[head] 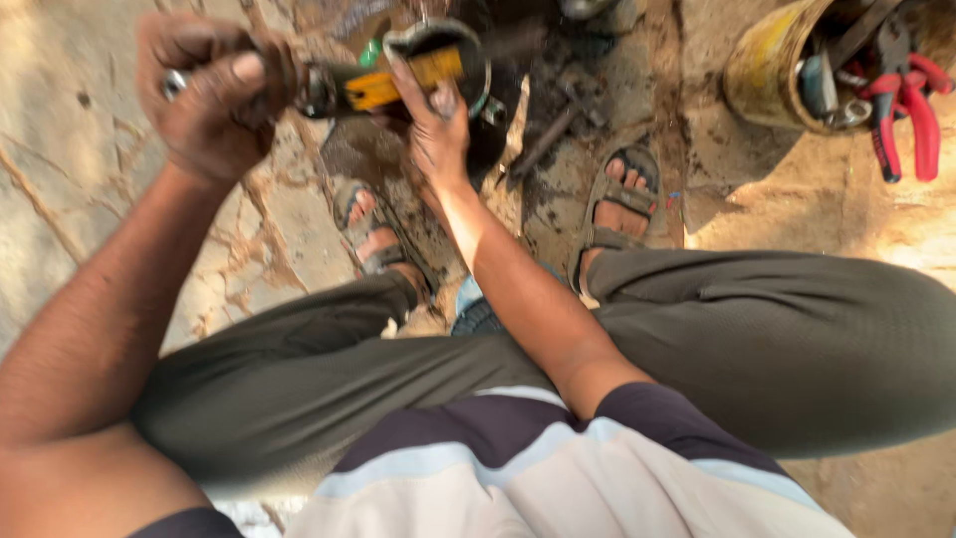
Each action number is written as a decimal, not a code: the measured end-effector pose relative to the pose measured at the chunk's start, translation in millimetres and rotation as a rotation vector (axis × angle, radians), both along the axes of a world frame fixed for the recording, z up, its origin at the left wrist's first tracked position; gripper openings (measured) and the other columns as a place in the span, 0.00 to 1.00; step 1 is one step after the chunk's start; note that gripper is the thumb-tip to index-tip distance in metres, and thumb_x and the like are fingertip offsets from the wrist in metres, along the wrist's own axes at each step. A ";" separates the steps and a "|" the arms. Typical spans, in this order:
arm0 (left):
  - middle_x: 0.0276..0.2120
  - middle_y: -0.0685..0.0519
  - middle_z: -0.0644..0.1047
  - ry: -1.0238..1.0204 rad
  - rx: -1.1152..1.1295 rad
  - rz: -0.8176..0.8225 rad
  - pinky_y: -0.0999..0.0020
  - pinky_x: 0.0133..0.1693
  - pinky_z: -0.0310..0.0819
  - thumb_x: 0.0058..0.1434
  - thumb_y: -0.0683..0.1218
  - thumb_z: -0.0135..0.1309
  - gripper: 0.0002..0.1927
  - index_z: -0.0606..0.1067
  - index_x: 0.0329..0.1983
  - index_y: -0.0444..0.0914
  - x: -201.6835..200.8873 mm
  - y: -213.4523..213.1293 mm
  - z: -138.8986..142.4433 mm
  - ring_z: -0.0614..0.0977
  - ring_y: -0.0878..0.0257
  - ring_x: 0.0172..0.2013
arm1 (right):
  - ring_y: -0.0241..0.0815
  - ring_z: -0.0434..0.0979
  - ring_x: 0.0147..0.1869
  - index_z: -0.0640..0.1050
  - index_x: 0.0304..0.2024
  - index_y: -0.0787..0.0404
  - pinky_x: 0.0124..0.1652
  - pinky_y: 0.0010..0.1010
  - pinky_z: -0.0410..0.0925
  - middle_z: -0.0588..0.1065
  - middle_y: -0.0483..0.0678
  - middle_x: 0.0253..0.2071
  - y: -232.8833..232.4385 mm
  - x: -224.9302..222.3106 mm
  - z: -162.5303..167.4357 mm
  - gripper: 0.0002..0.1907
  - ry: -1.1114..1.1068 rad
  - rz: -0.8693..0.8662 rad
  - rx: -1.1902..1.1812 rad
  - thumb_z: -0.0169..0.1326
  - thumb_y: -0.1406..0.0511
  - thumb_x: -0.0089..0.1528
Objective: The person sits on the ground and cleans disassembled motorcycle shock absorber components. They scrape a hub flange with a knife, pour liquid from a jug over the parts, handle and turn the cylinder and piston parts, and file the metal tube.
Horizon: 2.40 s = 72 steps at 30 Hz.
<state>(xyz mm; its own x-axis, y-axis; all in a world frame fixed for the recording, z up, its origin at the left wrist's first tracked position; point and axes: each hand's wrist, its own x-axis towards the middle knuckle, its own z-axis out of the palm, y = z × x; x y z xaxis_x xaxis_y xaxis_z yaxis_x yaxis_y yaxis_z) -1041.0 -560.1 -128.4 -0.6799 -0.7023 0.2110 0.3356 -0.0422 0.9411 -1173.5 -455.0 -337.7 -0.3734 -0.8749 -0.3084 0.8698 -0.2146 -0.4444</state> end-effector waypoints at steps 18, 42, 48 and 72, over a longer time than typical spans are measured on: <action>0.18 0.55 0.59 0.076 0.104 0.220 0.63 0.24 0.63 0.66 0.38 0.54 0.14 0.61 0.31 0.39 -4.4 4.3 -15.7 0.62 0.64 0.15 | 0.43 0.82 0.31 0.73 0.46 0.66 0.31 0.34 0.78 0.79 0.52 0.36 2.4 -2.2 25.6 0.20 0.106 -0.137 0.211 0.64 0.59 0.63; 0.28 0.51 0.64 0.095 0.035 0.536 0.65 0.34 0.61 0.76 0.52 0.45 0.17 0.62 0.34 0.38 -12.3 19.9 -31.1 0.67 0.61 0.30 | 0.42 0.83 0.37 0.72 0.44 0.66 0.34 0.32 0.77 0.79 0.52 0.40 0.6 11.5 32.5 0.17 0.069 -0.277 0.195 0.65 0.62 0.65; 0.28 0.49 0.68 0.007 0.095 0.587 0.62 0.38 0.68 0.78 0.56 0.46 0.22 0.66 0.33 0.36 -22.9 24.1 -15.6 0.70 0.59 0.31 | 0.42 0.83 0.28 0.70 0.49 0.62 0.31 0.32 0.80 0.80 0.52 0.34 0.9 8.9 37.6 0.21 0.122 -0.173 0.155 0.62 0.58 0.62; 0.30 0.51 0.67 0.088 0.153 0.534 0.64 0.40 0.65 0.79 0.57 0.49 0.19 0.65 0.38 0.39 -32.0 30.0 -16.0 0.70 0.62 0.34 | 0.28 0.82 0.46 0.73 0.51 0.49 0.43 0.18 0.76 0.80 0.42 0.46 6.2 12.4 38.1 0.16 0.178 0.021 0.474 0.58 0.54 0.63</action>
<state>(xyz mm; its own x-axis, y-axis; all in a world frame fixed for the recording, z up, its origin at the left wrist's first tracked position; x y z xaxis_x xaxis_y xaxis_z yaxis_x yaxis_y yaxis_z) -1073.0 -530.1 -144.3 -0.2061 -0.9712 0.1200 0.4249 0.0217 0.9050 -1161.1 -448.8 -299.5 -0.4405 -0.6620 -0.6063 0.7734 0.0631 -0.6308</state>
